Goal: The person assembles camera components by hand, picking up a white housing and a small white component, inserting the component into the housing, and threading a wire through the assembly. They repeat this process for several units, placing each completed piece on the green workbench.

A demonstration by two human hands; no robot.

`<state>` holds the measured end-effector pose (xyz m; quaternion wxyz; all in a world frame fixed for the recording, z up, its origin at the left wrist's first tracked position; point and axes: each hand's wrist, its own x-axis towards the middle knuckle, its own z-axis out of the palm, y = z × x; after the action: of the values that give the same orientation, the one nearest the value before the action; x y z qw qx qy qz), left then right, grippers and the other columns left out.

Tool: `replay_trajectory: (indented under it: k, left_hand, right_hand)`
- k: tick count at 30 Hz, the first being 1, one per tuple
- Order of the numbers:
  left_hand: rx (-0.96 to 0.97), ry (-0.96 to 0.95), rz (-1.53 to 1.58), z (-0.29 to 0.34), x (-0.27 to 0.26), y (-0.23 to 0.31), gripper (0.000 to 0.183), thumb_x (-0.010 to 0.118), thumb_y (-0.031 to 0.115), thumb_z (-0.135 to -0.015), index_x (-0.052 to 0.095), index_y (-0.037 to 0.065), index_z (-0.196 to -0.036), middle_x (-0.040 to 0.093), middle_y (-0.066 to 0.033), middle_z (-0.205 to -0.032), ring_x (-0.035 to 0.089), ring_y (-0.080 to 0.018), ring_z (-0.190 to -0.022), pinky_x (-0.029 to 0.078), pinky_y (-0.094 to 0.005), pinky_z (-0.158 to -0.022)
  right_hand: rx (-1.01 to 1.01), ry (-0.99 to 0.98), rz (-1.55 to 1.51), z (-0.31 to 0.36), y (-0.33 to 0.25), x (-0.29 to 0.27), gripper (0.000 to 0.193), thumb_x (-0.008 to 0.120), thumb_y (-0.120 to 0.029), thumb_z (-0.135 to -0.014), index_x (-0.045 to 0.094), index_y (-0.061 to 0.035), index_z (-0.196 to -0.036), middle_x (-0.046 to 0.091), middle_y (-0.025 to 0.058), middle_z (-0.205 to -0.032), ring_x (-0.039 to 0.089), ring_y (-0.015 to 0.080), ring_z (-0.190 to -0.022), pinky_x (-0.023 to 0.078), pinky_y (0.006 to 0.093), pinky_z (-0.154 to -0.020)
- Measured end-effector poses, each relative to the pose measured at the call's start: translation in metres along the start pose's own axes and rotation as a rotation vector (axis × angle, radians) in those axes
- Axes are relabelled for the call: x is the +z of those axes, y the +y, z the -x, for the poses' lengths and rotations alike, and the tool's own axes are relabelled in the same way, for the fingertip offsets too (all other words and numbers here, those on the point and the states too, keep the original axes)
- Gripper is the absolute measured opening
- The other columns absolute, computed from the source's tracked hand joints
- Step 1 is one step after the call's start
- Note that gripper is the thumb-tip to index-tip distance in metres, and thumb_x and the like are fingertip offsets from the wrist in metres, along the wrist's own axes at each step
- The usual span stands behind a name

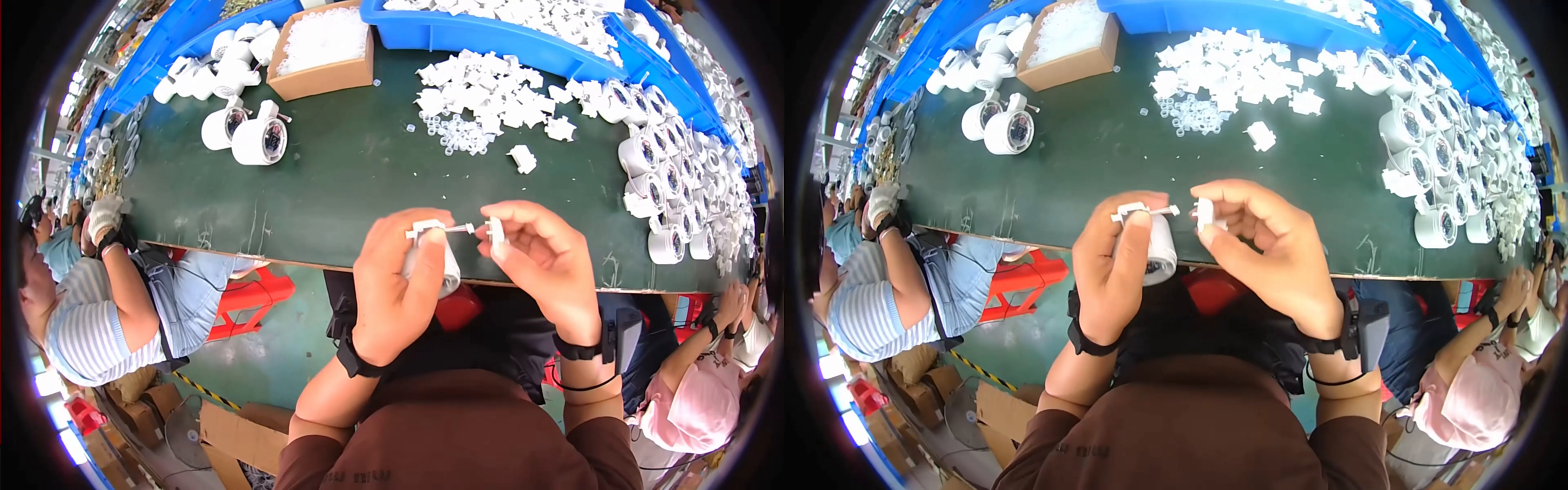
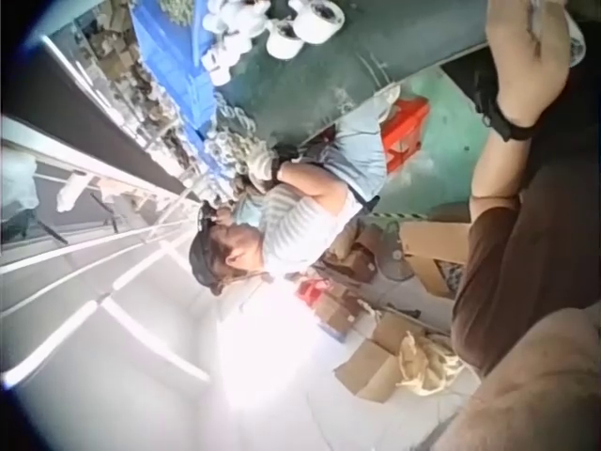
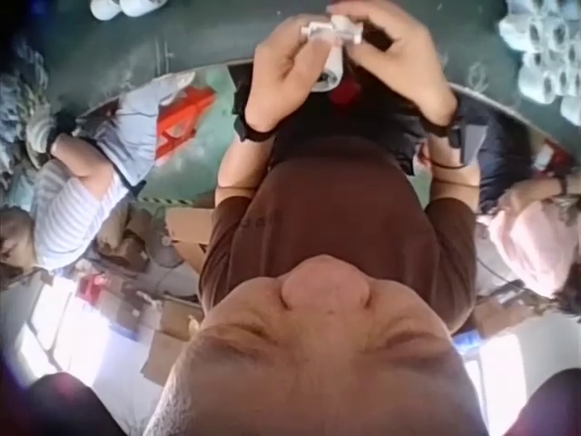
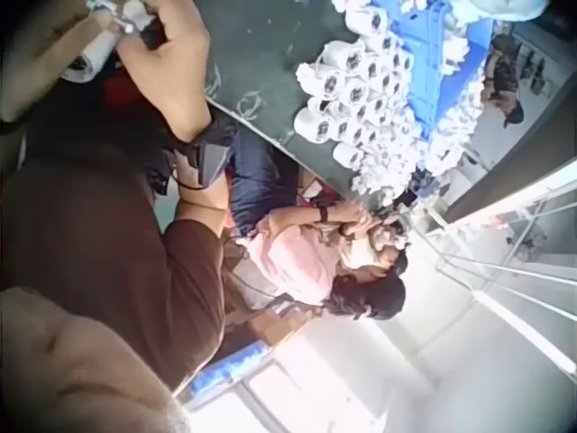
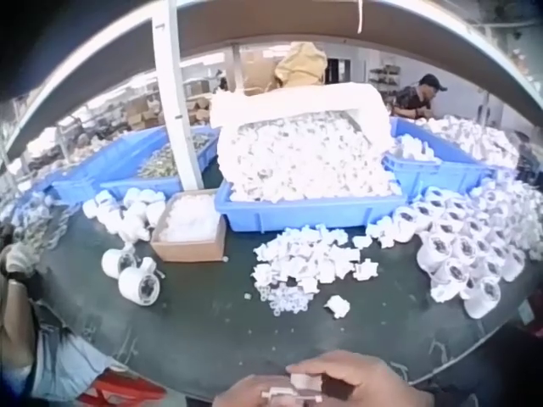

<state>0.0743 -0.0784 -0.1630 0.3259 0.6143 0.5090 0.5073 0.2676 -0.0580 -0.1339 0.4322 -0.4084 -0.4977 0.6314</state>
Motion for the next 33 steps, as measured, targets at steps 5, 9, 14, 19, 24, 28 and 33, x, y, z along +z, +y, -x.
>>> replay_trajectory:
  k: [5,9,14,19,24,28,33]
  left_hand:
    - [0.116,0.071,-0.229,-0.004,0.004,0.007,0.023,0.061,0.006,-0.094,0.067,0.001,-0.116,0.069,-0.0149,-0.109,0.062,-0.0316,-0.094,0.048,-0.04,-0.087]
    - [0.123,0.06,-0.252,-0.004,0.003,0.008,0.026,0.057,0.007,-0.096,0.066,0.0,-0.119,0.068,-0.0164,-0.111,0.059,-0.0328,-0.095,0.048,-0.0411,-0.086]
    - [0.167,0.037,-0.257,-0.003,0.003,0.006,0.028,0.049,0.009,-0.097,0.064,-0.002,-0.118,0.067,-0.0165,-0.111,0.057,-0.035,-0.097,0.047,-0.0426,-0.086]
    - [0.196,0.055,-0.232,-0.003,0.004,0.002,0.03,0.048,0.014,-0.097,0.064,-0.003,-0.116,0.067,-0.0166,-0.111,0.057,-0.0354,-0.097,0.046,-0.0433,-0.087]
    - [0.242,0.06,-0.238,-0.003,0.006,-0.001,0.033,0.044,0.02,-0.099,0.064,-0.002,-0.114,0.067,-0.016,-0.11,0.058,-0.0348,-0.096,0.045,-0.0426,-0.086]
    - [0.259,0.064,-0.262,-0.002,0.006,-0.003,0.032,0.044,0.022,-0.1,0.064,-0.001,-0.112,0.067,-0.0141,-0.109,0.059,-0.033,-0.096,0.044,-0.0414,-0.084]
    - [0.297,0.11,-0.293,-0.002,0.007,-0.006,0.032,0.045,0.024,-0.1,0.065,0.001,-0.111,0.067,-0.0124,-0.107,0.057,-0.0311,-0.092,0.044,-0.0401,-0.083]
  right_hand:
    - [-0.153,-0.016,0.137,0.006,0.003,0.028,0.042,0.065,0.008,-0.094,0.059,0.0009,-0.134,0.068,0.0092,-0.121,0.065,0.0165,-0.114,0.053,0.0317,-0.099]
    - [-0.201,0.002,0.135,0.001,0.009,0.035,0.039,0.065,0.01,-0.092,0.061,0.0013,-0.13,0.067,0.009,-0.121,0.065,0.0163,-0.115,0.053,0.0305,-0.098]
    - [-0.237,0.061,0.17,0.001,0.014,0.039,0.039,0.066,0.013,-0.09,0.063,0.0005,-0.127,0.064,0.009,-0.122,0.064,0.0178,-0.115,0.051,0.0326,-0.102]
    - [-0.227,0.1,0.155,0.003,0.02,0.045,0.04,0.068,0.013,-0.09,0.063,-0.0007,-0.127,0.065,0.0084,-0.119,0.065,0.0175,-0.113,0.051,0.033,-0.102]
    - [-0.328,0.154,0.194,0.004,0.034,0.052,0.041,0.068,0.013,-0.09,0.062,-0.001,-0.128,0.066,0.0075,-0.114,0.064,0.0166,-0.111,0.05,0.0317,-0.099]
    - [-0.413,0.208,0.296,0.007,0.039,0.057,0.041,0.069,0.011,-0.09,0.06,-0.001,-0.128,0.064,0.0065,-0.113,0.061,0.0144,-0.105,0.049,0.0299,-0.095]
    - [-0.359,0.147,0.102,0.005,0.039,0.055,0.041,0.069,0.011,-0.09,0.06,-0.0007,-0.128,0.063,0.0063,-0.113,0.062,0.0167,-0.108,0.049,0.0311,-0.097]
